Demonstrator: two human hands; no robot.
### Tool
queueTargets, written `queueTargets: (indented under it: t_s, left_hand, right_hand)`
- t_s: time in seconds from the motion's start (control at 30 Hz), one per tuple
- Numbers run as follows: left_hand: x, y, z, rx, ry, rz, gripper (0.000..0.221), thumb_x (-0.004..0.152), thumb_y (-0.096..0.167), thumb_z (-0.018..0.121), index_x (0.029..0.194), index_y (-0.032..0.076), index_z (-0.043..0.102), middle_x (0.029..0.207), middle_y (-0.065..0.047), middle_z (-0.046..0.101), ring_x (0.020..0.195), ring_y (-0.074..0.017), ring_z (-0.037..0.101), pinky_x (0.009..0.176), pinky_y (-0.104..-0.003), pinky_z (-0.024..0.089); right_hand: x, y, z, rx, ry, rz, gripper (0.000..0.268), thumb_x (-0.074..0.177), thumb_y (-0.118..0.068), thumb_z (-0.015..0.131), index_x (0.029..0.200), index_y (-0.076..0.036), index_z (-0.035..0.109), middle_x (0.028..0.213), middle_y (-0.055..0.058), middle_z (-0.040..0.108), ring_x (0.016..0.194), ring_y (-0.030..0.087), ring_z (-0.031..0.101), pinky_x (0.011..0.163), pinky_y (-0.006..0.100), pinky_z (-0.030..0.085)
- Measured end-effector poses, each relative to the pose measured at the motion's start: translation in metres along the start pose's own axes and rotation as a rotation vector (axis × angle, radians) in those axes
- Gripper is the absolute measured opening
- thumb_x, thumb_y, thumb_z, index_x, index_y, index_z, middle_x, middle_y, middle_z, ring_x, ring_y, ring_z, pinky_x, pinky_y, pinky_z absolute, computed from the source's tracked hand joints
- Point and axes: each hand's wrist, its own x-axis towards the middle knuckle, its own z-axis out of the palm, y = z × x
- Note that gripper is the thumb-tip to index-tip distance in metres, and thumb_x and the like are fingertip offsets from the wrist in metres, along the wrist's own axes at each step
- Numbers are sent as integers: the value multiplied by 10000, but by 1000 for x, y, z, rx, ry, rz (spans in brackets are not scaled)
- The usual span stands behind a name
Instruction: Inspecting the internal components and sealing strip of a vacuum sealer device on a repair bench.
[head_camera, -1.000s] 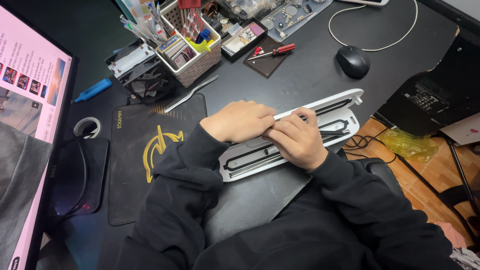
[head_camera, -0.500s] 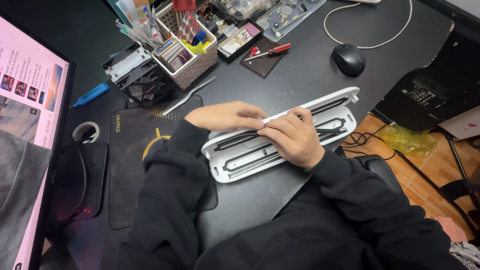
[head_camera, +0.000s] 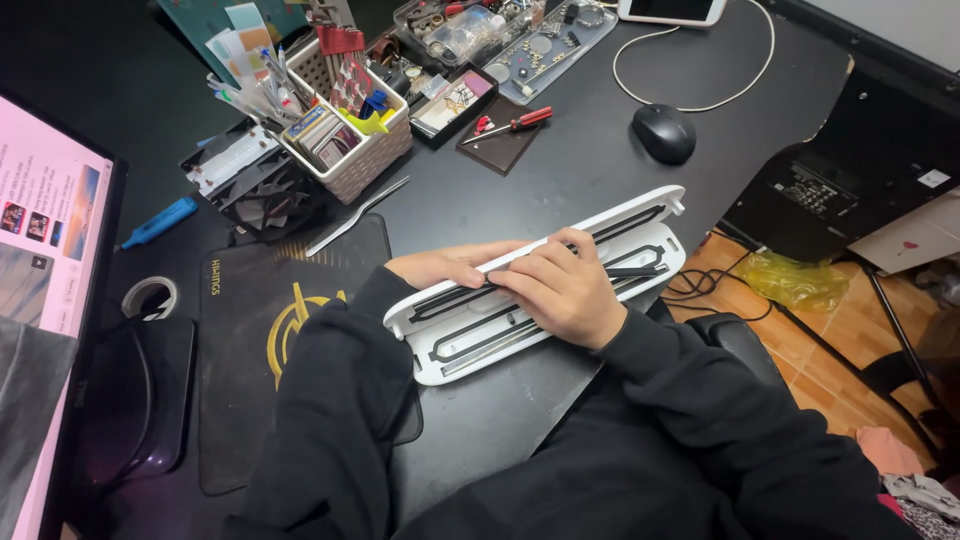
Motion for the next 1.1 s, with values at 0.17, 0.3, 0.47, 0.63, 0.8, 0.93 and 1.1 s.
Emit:
queueTargets:
  t_s: [0.17, 0.3, 0.47, 0.63, 0.8, 0.93, 1.1]
  left_hand:
    - [-2, -2, 4, -34, 11, -14, 944, 872, 336, 670, 1609, -47, 221, 1472, -203, 522, 1282, -220, 538, 1083, -407, 457]
    - [-5, -12, -8, -70, 42, -13, 993, 836, 351, 717, 1596, -66, 231, 1430, -206, 558, 1236, -227, 574, 1059, -403, 482]
    - [-5, -15, -8, -50, 44, -15, 992, 822, 369, 735, 1588, -56, 269, 1412, -199, 580, 1223, -213, 580, 1044, -396, 492]
    - [2, -2, 8, -79, 53, -19, 1004, 810, 363, 745, 1581, -73, 273, 1396, -224, 588, 1211, -229, 591, 1042, -411, 497]
    - [0, -6, 1, -58, 74, -33, 992, 810, 375, 743, 1578, -59, 289, 1341, -178, 620, 1178, -204, 588, 1027, -381, 493]
    - [0, -4, 4, -54, 77, -40, 982, 809, 371, 726, 1579, -57, 292, 1325, -188, 632, 1171, -213, 602, 1020, -389, 498]
    - [-4, -9, -4, -28, 105, -46, 941, 804, 375, 720, 1556, -51, 347, 1294, -149, 632, 1148, -193, 588, 1017, -374, 497]
  right_hand:
    - [-3, 1, 1, -2, -10, 13, 108, 948, -188, 758, 1046, -152, 734, 932, -32, 664, 829, 135, 571, 945, 393, 409]
    - [-6, 0, 5, 6, 4, 30, 83, 949, -181, 752, 1027, -156, 740, 921, -38, 660, 817, 138, 561, 948, 392, 408]
    - [-3, -1, 3, 7, -6, 38, 81, 962, -177, 734, 1041, -157, 735, 918, -43, 650, 819, 137, 557, 946, 389, 410]
    - [-1, -1, 0, 15, -18, 39, 80, 960, -163, 729, 1040, -152, 732, 915, -42, 649, 822, 134, 560, 945, 390, 412]
    - [-3, 0, -1, 27, -53, 46, 79, 966, -164, 725, 1044, -154, 730, 930, -43, 646, 846, 134, 560, 958, 391, 403]
    - [-3, 0, -1, 23, -61, 43, 79, 964, -169, 728, 1042, -156, 728, 935, -45, 647, 850, 128, 561, 961, 392, 405]
    - [-4, 0, -1, 36, -78, 64, 83, 971, -171, 723, 1053, -160, 730, 941, -47, 640, 858, 128, 559, 967, 390, 402]
